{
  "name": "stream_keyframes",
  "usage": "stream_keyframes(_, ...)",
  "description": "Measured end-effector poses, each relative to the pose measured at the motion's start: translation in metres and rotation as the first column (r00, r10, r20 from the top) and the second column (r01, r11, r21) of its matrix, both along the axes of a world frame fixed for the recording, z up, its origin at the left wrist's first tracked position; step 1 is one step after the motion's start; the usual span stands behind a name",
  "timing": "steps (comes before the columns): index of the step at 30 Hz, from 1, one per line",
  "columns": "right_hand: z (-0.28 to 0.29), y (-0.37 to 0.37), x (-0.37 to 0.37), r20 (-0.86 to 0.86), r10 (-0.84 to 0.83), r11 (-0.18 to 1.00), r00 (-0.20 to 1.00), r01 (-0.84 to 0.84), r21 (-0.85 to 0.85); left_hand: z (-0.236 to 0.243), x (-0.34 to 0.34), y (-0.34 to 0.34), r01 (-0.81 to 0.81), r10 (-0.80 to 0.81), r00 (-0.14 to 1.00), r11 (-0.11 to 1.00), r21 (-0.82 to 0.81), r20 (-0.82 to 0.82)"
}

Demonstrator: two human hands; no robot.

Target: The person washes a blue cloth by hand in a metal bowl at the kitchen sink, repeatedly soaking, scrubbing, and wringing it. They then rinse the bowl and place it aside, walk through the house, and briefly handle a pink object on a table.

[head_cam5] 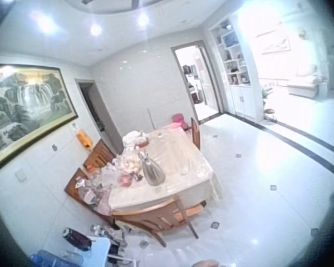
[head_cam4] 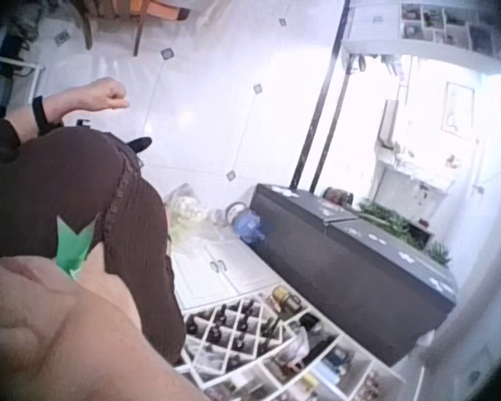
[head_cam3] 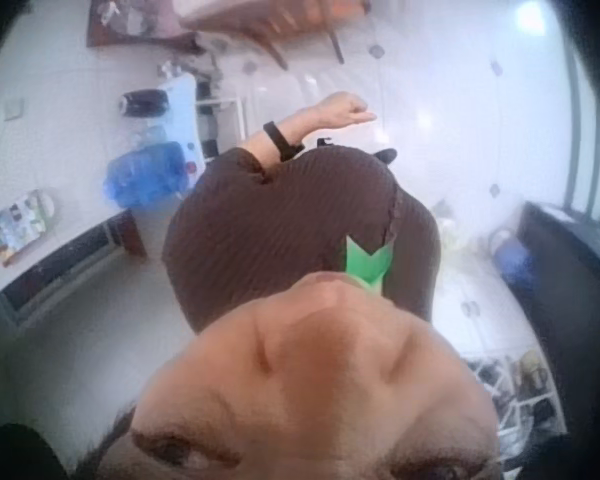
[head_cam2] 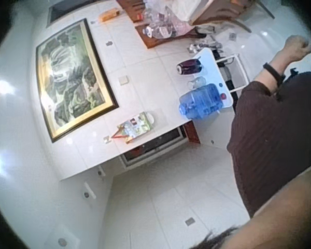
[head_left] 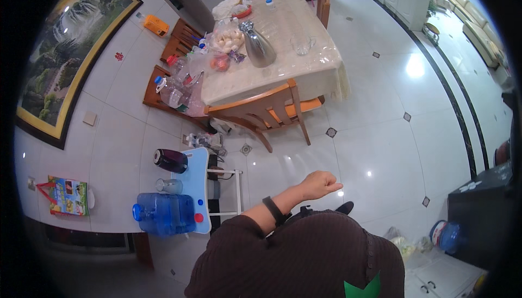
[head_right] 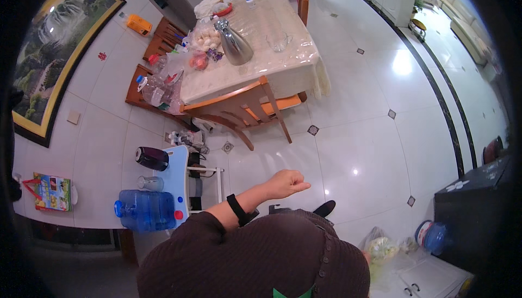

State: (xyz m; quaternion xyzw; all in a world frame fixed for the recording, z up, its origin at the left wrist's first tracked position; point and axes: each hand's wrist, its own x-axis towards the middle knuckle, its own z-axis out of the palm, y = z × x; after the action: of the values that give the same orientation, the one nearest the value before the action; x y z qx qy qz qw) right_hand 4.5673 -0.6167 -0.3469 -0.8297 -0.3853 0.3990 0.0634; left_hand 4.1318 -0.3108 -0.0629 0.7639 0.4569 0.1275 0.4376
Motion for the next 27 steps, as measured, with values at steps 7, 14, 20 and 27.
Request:
stream_keyframes(7,0.072,0.273,0.086,-0.077,0.158,0.937,0.985,-0.124,0.328,0.001,0.079,0.077,-0.112,0.117,0.989,0.992,0.059,-0.089)
stream_keyframes(14,0.096,0.429,0.146,-0.041,0.227,0.884,0.973,-0.188,0.428,-0.029,0.16,0.202,-0.195,0.2,0.969,0.98,0.049,-0.146)
stream_keyframes(20,0.118,0.4,0.265,0.088,0.067,0.99,0.994,-0.077,0.121,-0.033,0.29,0.354,-0.049,0.045,0.99,0.999,-0.02,-0.133)
stream_keyframes(27,0.063,0.343,0.379,0.128,-0.497,0.867,0.858,0.496,0.043,-0.021,0.479,0.509,0.339,-0.326,0.926,0.94,0.042,-0.193)
